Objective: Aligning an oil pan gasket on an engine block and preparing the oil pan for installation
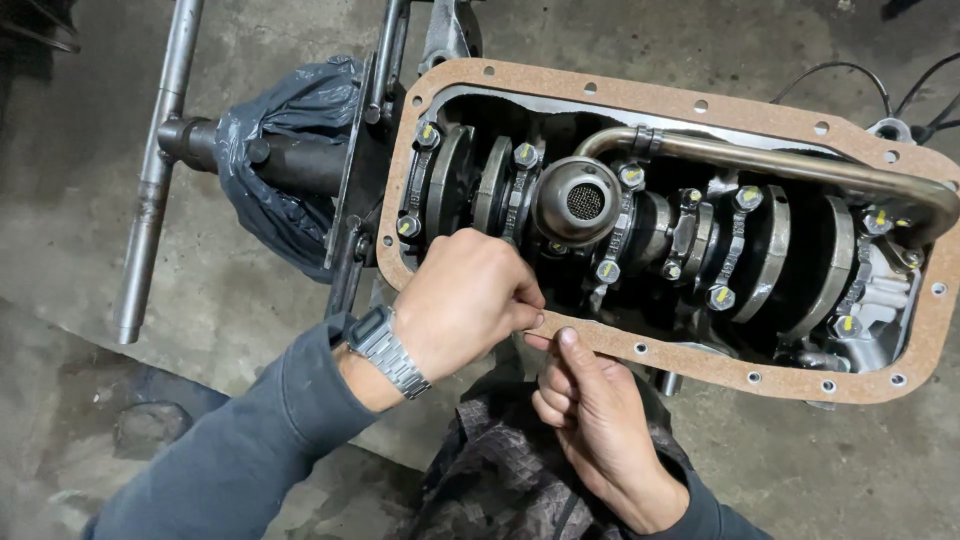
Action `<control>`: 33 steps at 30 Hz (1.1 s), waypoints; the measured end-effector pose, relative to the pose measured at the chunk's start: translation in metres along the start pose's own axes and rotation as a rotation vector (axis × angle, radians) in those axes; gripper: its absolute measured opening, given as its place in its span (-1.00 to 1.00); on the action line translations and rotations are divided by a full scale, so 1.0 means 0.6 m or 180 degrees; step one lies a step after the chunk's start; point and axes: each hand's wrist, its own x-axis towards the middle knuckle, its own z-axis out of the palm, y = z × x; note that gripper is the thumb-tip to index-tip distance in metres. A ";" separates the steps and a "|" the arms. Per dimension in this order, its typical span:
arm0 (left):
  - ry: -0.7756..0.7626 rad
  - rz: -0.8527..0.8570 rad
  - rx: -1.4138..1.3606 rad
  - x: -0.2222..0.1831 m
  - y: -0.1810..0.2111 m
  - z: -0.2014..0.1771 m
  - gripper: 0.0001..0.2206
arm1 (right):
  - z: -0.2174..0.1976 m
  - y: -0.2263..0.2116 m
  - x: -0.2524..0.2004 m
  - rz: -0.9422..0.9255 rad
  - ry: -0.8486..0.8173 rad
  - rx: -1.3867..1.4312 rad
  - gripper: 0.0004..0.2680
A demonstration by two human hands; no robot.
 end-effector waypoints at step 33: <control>0.1539 0.0878 0.0763 -0.220 0.001 0.064 -0.81 | 0.141 0.025 -0.036 0.1098 0.0570 0.0168 -0.56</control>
